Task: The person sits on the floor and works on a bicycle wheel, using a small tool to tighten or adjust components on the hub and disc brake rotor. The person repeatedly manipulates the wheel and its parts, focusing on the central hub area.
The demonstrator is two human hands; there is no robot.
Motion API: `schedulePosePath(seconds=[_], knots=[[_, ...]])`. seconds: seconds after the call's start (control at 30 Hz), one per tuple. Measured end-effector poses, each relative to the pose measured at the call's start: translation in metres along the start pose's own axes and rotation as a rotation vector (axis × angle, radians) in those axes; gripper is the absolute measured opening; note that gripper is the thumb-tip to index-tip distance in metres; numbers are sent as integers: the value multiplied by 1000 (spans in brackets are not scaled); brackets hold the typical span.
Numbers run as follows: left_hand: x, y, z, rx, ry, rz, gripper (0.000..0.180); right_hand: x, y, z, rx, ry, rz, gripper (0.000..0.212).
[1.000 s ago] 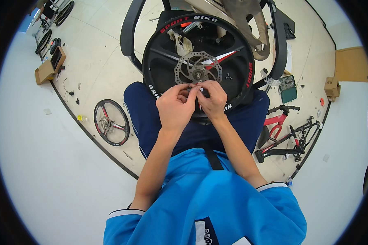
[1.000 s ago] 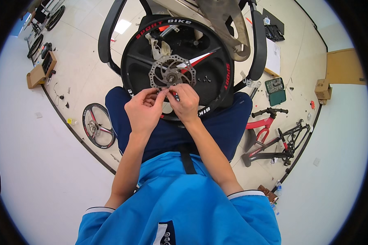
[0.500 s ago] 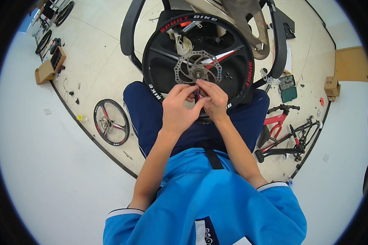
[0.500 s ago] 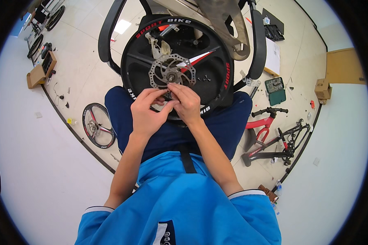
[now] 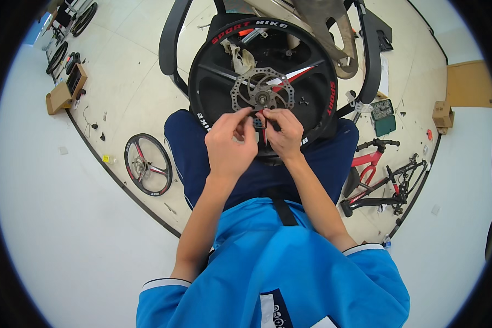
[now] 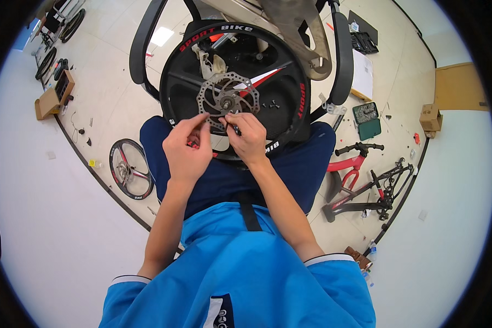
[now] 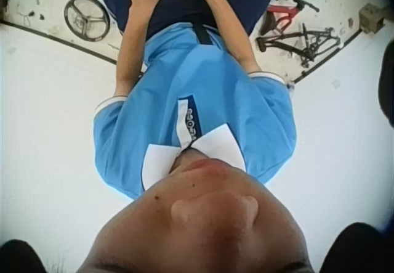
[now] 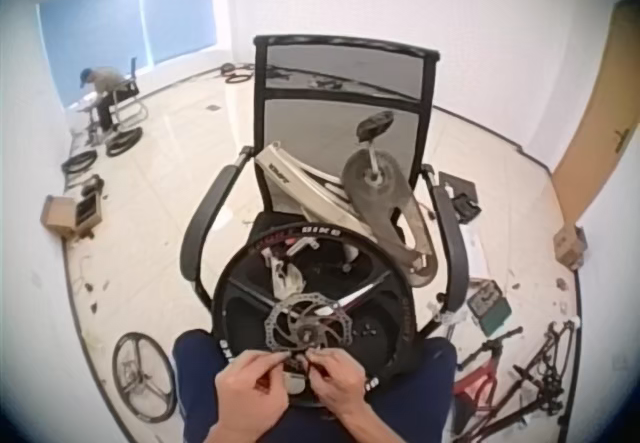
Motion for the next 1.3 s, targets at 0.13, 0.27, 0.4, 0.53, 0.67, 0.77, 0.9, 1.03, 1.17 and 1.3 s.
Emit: schedulePosePath(seconds=[0.13, 0.27, 0.4, 0.53, 0.67, 0.77, 0.9, 1.03, 1.17, 1.3], knots=[[-14, 6, -3, -6, -102, -56, 16, -6, 6, -3, -28, 30, -36, 19], [-16, 8, 0, 55, -243, 30, 24, -10, 7, 2, -71, 56, -79, 19], [-18, 16, 1, 45, -236, 52, 28, -9, 12, 3, -90, 49, -115, 20], [-18, 22, 1, -10, -193, -13, 27, -8, 14, 6, -96, 72, -128, 20], [-12, 23, -3, 7, -194, -39, 25, -4, 14, 4, -82, 48, -102, 20], [-4, 20, -3, -47, -298, -16, 25, -4, 18, 1, -69, 46, -91, 19], [-2, 20, 0, -84, -388, 26, 24, -4, 20, 1, -66, 58, -74, 18], [-7, 30, 6, -97, -348, -43, 20, -6, 20, 2, -53, 70, -69, 18], [-7, 33, 1, -79, -281, -75, 16, -3, 19, 3, -41, 68, -82, 18], [-6, 36, 1, -28, -217, -82, 15, -2, 17, 4, -35, 83, -79, 18]])
Point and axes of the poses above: each hand's wrist, its own x-axis towards the middle knuckle, its own y-axis out of the palm, z = x × y, the point moved 2 cm from there along x, towards the middle knuckle, and after that the axes turned 12 degrees about -y, right-handed, at the moved point
